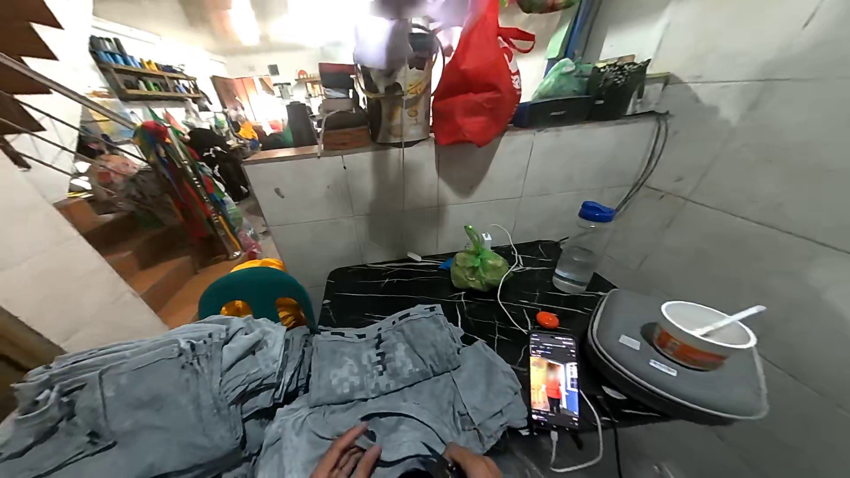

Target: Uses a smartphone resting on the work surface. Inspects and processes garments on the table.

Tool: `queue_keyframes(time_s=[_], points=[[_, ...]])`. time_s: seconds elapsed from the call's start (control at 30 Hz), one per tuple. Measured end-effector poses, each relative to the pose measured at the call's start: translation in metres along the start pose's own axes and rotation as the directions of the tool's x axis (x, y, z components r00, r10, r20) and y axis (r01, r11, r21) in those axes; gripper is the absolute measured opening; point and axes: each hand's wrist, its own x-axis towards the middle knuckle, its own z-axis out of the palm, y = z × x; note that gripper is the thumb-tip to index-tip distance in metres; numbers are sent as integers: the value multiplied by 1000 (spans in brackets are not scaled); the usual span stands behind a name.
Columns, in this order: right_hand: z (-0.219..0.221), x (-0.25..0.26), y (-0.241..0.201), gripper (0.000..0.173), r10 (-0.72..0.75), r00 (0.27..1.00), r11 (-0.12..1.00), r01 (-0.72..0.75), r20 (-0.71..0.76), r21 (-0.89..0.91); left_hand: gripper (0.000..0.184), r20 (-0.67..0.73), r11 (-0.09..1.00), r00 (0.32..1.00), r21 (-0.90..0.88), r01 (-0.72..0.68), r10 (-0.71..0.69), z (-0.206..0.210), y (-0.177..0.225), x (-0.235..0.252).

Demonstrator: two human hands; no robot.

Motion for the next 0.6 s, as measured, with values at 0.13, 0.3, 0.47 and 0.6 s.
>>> queue_keyframes(time_s=[0.13, 0.3, 0.47, 0.6], points=[[4, 6, -7, 43, -90, 993, 996, 90, -80, 1, 18, -60, 993, 992, 9, -115, 115, -1, -6, -1], [19, 17, -14, 45, -271, 945, 962, 263, -184, -67, 17, -37, 997, 996, 3, -78, 78, -4, -2, -2], [37, 31, -22, 39, -398, 907, 913, 378, -135, -149, 15, -4, 999, 999, -41, -36, 36, -8, -1, -2], [48, 39, -25, 38, -445, 882, 889, 415, -155, -194, 15, -2, 998, 1000, -53, -22, 22, -9, -2, -2]])
